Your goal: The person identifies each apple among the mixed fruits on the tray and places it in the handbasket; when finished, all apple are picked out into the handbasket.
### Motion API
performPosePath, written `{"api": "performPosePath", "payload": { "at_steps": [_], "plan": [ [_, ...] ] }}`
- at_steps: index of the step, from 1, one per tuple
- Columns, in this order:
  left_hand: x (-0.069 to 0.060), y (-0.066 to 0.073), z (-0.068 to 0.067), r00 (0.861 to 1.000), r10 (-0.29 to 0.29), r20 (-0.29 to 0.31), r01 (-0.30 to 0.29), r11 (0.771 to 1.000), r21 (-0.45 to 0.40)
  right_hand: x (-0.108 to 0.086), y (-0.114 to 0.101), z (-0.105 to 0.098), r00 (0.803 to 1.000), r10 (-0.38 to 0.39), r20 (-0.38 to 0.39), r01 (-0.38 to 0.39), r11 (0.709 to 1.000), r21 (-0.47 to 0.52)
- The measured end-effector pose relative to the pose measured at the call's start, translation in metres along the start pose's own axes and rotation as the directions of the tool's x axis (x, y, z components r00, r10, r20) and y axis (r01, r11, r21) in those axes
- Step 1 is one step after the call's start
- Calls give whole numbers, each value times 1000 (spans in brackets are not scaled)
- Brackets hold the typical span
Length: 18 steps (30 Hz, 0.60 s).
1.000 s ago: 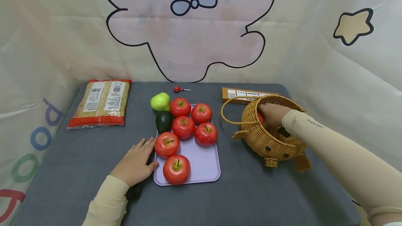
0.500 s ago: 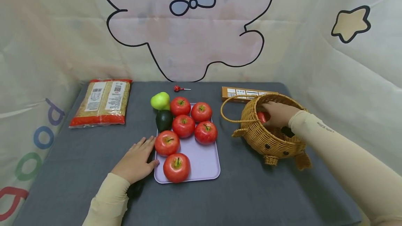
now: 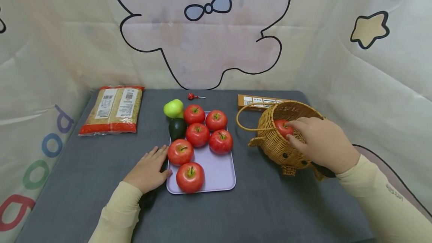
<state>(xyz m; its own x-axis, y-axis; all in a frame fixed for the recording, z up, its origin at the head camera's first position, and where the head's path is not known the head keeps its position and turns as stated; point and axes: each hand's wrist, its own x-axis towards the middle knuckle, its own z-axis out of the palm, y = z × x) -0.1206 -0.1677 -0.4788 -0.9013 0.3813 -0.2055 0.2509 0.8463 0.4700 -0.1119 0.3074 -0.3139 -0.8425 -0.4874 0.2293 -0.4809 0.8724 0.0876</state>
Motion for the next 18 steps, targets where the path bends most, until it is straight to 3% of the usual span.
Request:
{"api": "performPosePath", "payload": {
  "at_steps": [4,11,18],
  "plan": [
    [-3,-1,-1,1000,-2,3,2,1000,0,-2,-39,13,991,-96,-94,103,992,72],
    [-5,-11,-2,1000,-19,-13,20,1000,13,17,-110,63,979,-185,-87,201,950,240],
    [1,-4,2,1000,-6,-16,6,1000,17,27,-172,109,963,-259,-73,269,913,306]
  ]
}}
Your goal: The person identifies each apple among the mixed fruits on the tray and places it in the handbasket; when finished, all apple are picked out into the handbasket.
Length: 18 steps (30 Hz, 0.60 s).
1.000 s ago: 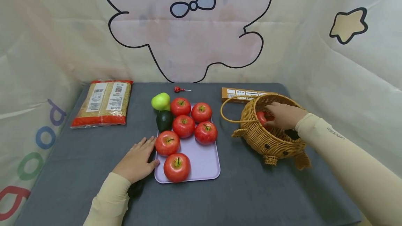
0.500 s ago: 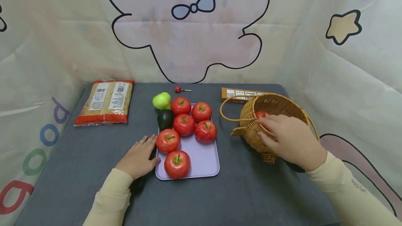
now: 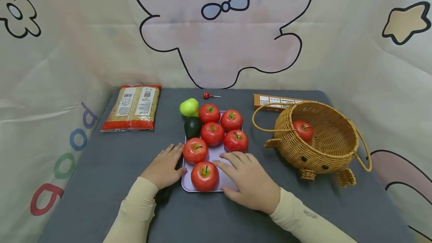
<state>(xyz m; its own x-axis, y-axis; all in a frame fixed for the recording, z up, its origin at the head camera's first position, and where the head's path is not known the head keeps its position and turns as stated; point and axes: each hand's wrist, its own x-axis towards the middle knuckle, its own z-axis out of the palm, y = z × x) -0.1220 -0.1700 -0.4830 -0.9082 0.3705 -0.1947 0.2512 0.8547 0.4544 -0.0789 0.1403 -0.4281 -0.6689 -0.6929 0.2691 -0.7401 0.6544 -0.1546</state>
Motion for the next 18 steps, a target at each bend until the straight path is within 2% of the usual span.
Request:
{"api": "performPosePath", "payload": {
  "at_steps": [4,11,18],
  "plan": [
    [0,1,2,1000,-4,-3,4,1000,-2,11,-17,24,999,7,40,-7,1000,-3],
    [-3,1,2,1000,-1,-14,1,1000,-4,19,-31,51,990,108,88,-111,994,22],
    [-1,2,1,1000,11,-12,-11,1000,-7,20,-31,60,988,149,39,-151,987,58]
  ]
}}
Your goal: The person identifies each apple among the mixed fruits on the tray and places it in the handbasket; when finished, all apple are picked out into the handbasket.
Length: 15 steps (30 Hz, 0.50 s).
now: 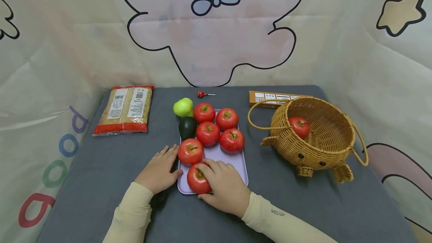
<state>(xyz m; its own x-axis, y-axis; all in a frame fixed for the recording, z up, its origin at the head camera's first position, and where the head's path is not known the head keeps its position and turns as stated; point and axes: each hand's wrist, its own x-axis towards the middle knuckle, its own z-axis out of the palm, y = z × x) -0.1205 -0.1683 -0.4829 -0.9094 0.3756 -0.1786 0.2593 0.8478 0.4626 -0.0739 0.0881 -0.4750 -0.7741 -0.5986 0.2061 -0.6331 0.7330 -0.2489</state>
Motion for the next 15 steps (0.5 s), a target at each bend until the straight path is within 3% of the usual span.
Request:
{"api": "performPosePath", "payload": {
  "at_steps": [7,15],
  "plan": [
    [5,3,2,1000,9,10,-9,1000,8,-15,9,-16,997,10,-71,-5,998,69],
    [1,1,-1,999,-21,26,21,1000,14,-35,21,-53,988,1,-152,2,1000,23]
  ]
}}
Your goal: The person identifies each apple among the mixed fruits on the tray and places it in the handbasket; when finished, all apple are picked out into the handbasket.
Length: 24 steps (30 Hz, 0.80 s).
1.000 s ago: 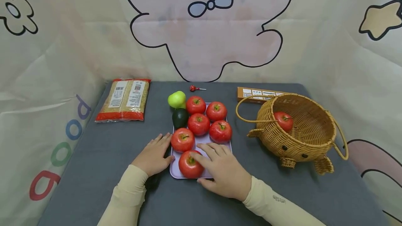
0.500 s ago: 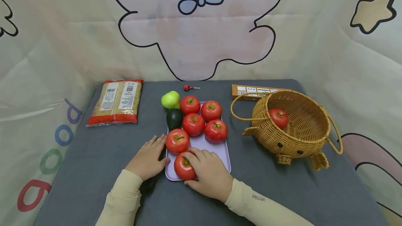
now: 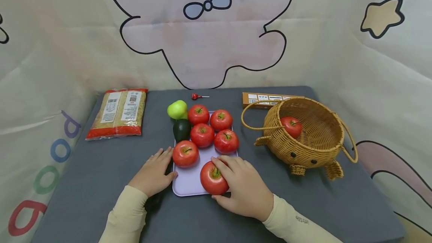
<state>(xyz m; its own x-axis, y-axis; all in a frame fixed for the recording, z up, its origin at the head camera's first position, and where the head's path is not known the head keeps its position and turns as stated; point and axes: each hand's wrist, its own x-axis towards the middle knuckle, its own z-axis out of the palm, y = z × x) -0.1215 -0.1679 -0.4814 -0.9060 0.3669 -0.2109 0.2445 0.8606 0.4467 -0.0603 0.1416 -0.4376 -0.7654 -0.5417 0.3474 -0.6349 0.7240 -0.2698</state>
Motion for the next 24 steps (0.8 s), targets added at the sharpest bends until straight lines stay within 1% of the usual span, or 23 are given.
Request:
{"api": "performPosePath", "payload": {
  "at_steps": [4,7,11,16,19,21,24],
  "plan": [
    [-4,-4,2,999,-34,21,34,999,-4,-7,9,-24,997,-24,-74,22,999,-26],
    [-6,-6,3,999,-37,29,37,999,-6,-12,19,-47,992,-22,-123,13,997,-71],
    [-5,-6,4,999,-30,31,30,1000,-8,-16,39,-81,984,2,-179,-27,990,-138],
    [-2,-5,3,1000,-12,12,12,1000,-7,-18,71,-115,965,32,-260,-87,975,-205],
    [0,-4,2,1000,-5,9,5,1000,-5,-20,90,-131,960,62,-273,-131,961,-242],
    [0,-3,2,1000,-4,11,4,1000,-4,-22,103,-141,960,87,-267,-160,950,-267],
    [1,-1,1,1000,1,14,0,1000,-9,-26,120,-153,957,147,-248,-217,935,-282]
  ]
}}
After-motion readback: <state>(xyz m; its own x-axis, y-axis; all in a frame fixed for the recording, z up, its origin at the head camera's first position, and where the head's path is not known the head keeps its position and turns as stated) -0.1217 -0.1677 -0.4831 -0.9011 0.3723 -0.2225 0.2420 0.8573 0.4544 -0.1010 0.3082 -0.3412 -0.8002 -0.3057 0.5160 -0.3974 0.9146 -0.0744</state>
